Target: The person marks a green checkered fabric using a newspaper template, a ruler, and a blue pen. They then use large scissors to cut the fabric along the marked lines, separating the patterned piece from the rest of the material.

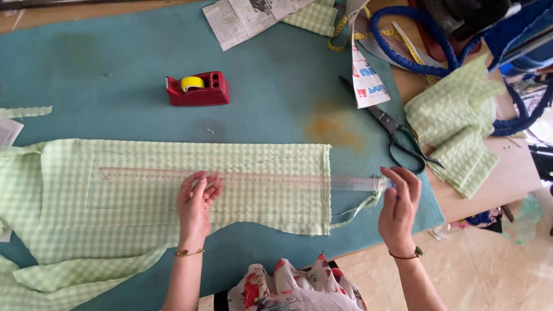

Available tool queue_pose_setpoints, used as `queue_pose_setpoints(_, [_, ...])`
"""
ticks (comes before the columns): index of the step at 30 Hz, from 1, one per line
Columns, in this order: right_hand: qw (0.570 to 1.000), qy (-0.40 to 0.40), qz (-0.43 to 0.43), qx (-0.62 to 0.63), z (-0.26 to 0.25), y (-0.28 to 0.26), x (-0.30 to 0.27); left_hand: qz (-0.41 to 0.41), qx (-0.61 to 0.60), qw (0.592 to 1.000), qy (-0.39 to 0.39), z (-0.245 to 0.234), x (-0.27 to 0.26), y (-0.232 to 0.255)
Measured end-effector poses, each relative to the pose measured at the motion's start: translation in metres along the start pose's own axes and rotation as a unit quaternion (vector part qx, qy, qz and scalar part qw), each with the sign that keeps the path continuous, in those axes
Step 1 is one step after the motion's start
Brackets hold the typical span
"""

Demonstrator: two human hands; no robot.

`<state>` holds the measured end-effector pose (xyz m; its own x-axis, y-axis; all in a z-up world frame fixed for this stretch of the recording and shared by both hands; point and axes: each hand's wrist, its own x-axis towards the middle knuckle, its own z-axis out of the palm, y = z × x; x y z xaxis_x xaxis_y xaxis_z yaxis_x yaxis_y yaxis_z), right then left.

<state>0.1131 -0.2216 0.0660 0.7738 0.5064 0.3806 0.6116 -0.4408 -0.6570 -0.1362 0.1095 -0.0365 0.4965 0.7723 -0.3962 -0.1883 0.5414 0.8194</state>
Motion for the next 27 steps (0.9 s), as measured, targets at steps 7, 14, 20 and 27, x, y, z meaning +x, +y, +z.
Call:
queue_pose_setpoints(7, [0.996, 0.022, 0.051, 0.076, 0.006, 0.051, 0.030, 0.010, 0.014, 0.998, 0.060, 0.004, 0.018, 0.008])
queue_pose_setpoints(14, [0.956, -0.131, 0.104, 0.242, 0.044, 0.062, 0.050, 0.069, 0.109, 0.988, 0.086, 0.024, 0.026, 0.015])
queue_pose_setpoints(20, [0.938, -0.181, 0.138, 0.262, 0.069, 0.060, 0.059, 0.084, 0.123, 0.984, 0.095, 0.023, 0.030, 0.011])
queue_pose_setpoints(27, [0.960, -0.209, 0.096, 0.159, 0.069, 0.030, 0.075, 0.094, 0.136, 0.981, 0.102, 0.030, 0.030, 0.010])
